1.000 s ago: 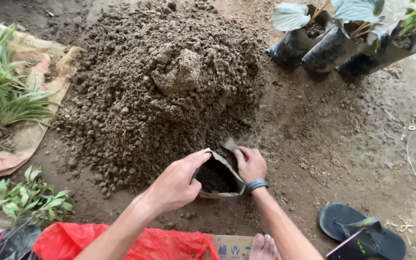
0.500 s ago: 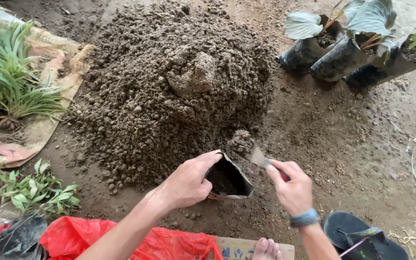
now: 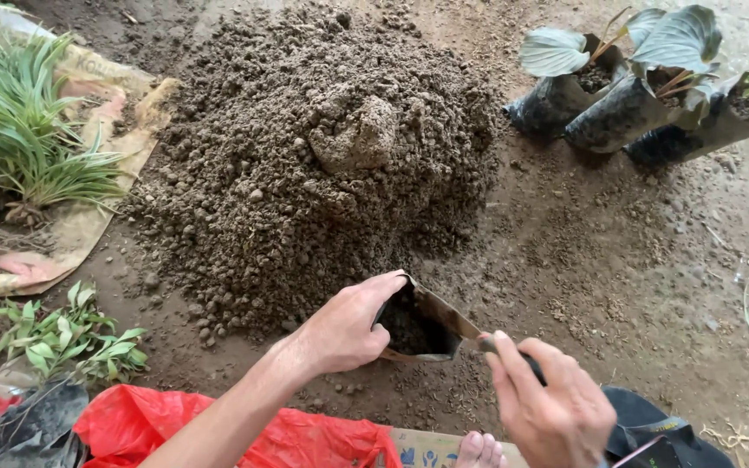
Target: Filling small plastic bags with soil using a trowel and planting seedlings into them.
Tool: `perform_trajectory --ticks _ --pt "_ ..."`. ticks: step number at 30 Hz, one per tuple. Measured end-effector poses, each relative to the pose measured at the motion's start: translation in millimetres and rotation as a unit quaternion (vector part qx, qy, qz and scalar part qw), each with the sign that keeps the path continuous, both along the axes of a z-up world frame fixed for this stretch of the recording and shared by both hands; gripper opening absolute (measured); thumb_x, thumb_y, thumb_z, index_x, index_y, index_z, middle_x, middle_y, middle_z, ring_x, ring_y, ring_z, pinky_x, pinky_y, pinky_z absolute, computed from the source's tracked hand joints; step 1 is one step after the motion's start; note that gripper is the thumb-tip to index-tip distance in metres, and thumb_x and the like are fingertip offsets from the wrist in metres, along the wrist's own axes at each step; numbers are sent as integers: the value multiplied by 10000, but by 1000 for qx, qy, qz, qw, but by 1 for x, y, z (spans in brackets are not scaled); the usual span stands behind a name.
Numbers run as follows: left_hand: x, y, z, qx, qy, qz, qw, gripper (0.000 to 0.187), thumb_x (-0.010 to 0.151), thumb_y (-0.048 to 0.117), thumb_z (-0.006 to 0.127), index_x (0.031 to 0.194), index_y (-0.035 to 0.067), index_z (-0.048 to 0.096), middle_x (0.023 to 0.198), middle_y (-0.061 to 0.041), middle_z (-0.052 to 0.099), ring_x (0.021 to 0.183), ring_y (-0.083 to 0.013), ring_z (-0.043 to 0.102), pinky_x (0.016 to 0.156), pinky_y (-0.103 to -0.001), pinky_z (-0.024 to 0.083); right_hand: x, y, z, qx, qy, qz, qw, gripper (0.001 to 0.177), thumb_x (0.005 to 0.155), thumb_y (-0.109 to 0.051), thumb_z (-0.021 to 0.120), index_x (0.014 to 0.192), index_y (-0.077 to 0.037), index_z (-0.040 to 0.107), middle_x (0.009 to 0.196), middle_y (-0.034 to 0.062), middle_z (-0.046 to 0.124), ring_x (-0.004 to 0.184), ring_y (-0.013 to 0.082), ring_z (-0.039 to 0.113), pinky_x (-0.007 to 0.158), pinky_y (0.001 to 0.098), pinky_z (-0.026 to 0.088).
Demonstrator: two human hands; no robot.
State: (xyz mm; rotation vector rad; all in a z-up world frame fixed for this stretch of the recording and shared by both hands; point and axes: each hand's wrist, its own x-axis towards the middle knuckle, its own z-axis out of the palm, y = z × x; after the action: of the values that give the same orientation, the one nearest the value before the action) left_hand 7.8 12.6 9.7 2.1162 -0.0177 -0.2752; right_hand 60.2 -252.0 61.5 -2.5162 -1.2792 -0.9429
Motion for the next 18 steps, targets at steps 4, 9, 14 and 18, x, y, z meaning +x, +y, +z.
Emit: perform_trajectory --ticks 4,9,14,18 --pt "0 1 -2 4 -6 -2 1000 775 743 -3 458 1510 -75 371 1608 -256 360 1515 -347 327 1253 -409 222 -5 1 2 -48 24 12 998 215 902 -280 810 1080 -165 773 967 -4 656 596 121 550 599 285 491" --pt "-1 -4 -1 15 -30 -11 999 762 734 -21 460 1492 -79 397 1585 -273 388 1495 -366 357 1232 -416 273 -8 23 -29 -48 48 37 997 193 924 -283 752 1082 -171 745 972 24 640 700 181 642 627 329 513" --pt "-4 2 -1 19 -47 13 999 765 718 -36 453 1480 -91 420 1575 -265 413 1480 -361 389 1240 -417 267 -9 16 -6 -29 60 22 998 217 902 -308 780 1088 -200 755 985 5 683 660 141 618 589 285 496" --pt "-2 -3 -11 28 -49 6 998 759 729 -12 438 1485 -81 420 1577 -263 410 1479 -357 390 1228 -412 287 -4 29 -22 -52 49 67 995 133 960 -270 715 1025 -154 715 897 4 614 631 173 535 526 332 436"
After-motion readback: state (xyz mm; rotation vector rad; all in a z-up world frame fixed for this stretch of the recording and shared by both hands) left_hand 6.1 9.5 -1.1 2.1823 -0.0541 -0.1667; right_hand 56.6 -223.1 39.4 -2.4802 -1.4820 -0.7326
